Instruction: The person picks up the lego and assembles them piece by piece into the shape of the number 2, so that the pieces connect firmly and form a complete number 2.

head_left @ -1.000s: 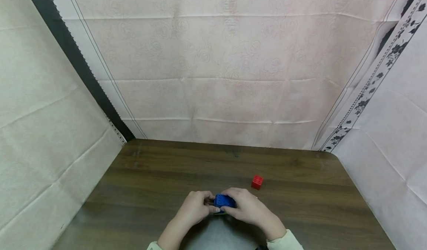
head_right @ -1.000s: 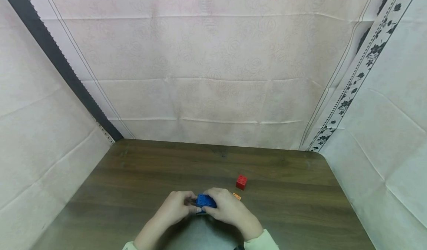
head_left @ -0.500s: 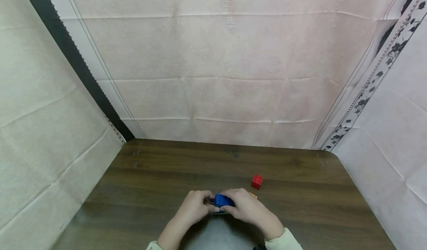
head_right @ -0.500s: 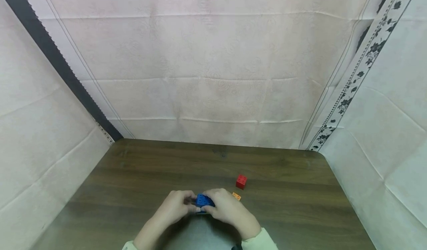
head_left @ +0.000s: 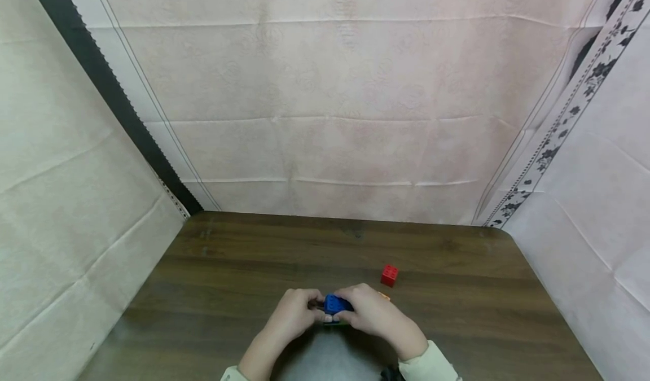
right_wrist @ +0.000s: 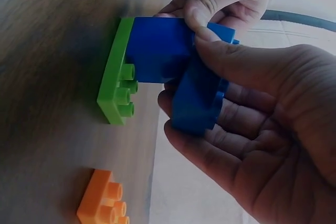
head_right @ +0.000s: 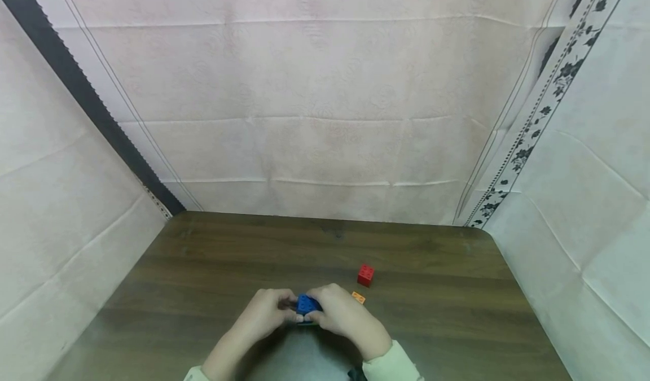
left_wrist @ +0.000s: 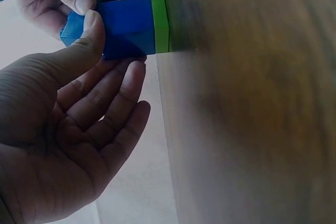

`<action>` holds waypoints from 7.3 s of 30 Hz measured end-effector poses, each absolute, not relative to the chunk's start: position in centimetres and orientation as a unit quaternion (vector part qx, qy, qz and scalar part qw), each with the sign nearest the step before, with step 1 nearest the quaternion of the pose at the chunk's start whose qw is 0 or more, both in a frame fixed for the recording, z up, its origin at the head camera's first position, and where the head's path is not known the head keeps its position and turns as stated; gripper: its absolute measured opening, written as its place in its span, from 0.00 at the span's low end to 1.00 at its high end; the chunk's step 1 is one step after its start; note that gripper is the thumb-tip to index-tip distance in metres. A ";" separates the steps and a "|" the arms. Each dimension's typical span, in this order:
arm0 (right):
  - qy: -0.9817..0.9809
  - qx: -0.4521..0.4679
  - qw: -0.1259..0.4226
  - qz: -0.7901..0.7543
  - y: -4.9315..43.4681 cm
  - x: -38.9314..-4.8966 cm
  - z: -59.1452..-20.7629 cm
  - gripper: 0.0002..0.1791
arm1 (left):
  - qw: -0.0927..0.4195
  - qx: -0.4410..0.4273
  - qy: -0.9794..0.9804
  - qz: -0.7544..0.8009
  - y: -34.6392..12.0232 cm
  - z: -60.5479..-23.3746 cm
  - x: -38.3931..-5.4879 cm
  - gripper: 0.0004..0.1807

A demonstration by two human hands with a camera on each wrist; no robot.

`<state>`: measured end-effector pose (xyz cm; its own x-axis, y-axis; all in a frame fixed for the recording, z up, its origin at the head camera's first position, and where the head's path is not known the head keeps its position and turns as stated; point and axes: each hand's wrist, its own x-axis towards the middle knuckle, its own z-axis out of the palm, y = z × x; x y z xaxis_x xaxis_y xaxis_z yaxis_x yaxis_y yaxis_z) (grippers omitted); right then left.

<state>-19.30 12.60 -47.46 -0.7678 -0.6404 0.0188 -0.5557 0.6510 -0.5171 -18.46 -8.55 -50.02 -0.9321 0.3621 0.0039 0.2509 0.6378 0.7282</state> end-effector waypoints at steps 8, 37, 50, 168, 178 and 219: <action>0.907 -0.340 0.077 -0.236 12.3 -19.3 -46.9 0.13 | 0.054 0.185 0.902 0.386 -8.5 -49.6 -18.2 0.08; 0.917 -0.326 0.092 -0.209 11.5 -19.3 -46.4 0.13 | 0.070 0.190 0.899 0.388 -8.8 -49.9 -18.4 0.09; 0.923 -0.319 0.100 -0.193 11.1 -19.3 -45.9 0.11 | 0.077 0.186 0.894 0.401 -8.9 -50.1 -18.6 0.09; 0.921 -0.330 0.085 -0.186 11.0 -19.1 -45.7 0.05 | 0.061 0.244 0.878 0.407 -9.2 -49.3 -18.6 0.13; 0.921 -0.329 0.089 -0.189 11.0 -19.1 -45.6 0.06 | 0.060 0.240 0.879 0.407 -9.1 -49.3 -18.5 0.13; 0.926 -0.325 0.091 -0.167 10.9 -18.9 -45.3 0.07 | 0.070 0.215 0.888 0.400 -8.7 -48.9 -18.3 0.11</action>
<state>-18.94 10.88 -45.32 -0.7719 -0.6329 -0.0602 -0.5722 0.7329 -0.3682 -18.25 -8.70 -48.95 -0.8976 0.4381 0.0485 0.3267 0.5874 0.7404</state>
